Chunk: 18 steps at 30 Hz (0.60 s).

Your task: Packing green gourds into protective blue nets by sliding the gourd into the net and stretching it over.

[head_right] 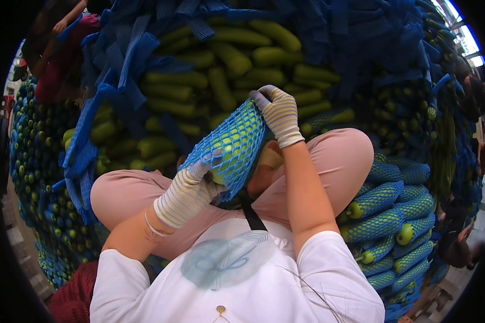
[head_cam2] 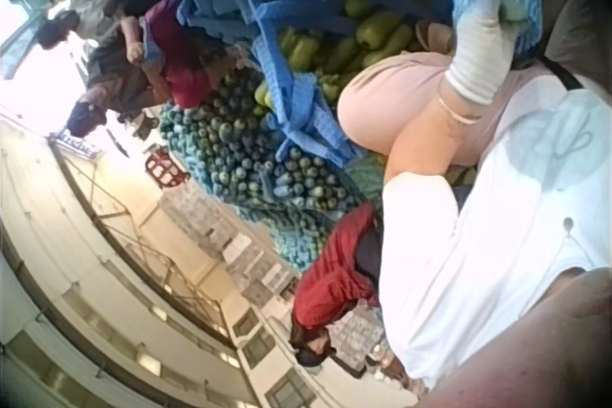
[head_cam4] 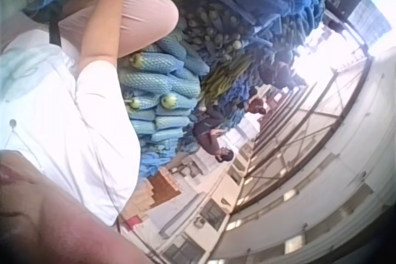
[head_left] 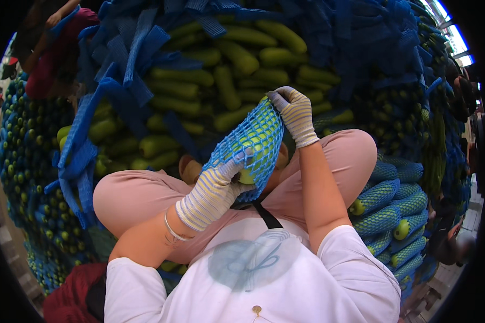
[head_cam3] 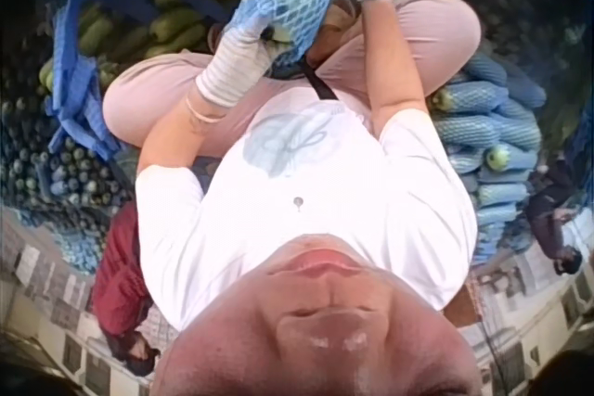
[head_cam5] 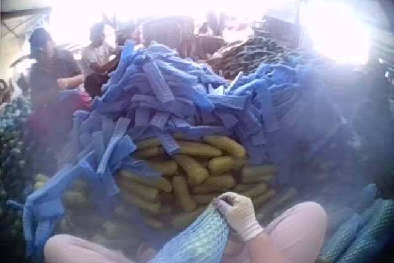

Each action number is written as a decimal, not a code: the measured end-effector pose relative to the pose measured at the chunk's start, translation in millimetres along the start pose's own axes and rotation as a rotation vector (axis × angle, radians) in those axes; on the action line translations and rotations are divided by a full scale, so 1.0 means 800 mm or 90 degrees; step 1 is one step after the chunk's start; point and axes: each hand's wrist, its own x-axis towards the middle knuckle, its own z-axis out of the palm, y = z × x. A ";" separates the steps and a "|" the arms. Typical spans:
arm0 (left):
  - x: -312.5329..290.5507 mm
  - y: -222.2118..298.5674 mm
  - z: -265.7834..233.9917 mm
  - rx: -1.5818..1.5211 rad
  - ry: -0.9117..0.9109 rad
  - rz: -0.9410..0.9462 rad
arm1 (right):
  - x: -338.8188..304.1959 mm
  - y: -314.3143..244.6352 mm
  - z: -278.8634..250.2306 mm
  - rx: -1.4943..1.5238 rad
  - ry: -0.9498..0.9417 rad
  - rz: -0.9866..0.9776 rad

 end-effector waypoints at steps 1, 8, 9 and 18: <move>-0.005 0.015 0.014 -0.121 0.050 -0.090 | 0.005 0.004 -0.006 -0.031 0.018 -0.002; -0.006 0.008 0.011 -0.004 -0.062 0.047 | -0.019 0.041 -0.009 0.366 0.136 0.111; -0.004 0.001 0.008 0.153 -0.071 0.132 | -0.035 0.047 -0.008 0.673 0.041 0.256; -0.014 0.111 0.017 0.427 -0.364 -0.181 | -0.132 -0.062 -0.078 0.756 -0.081 0.247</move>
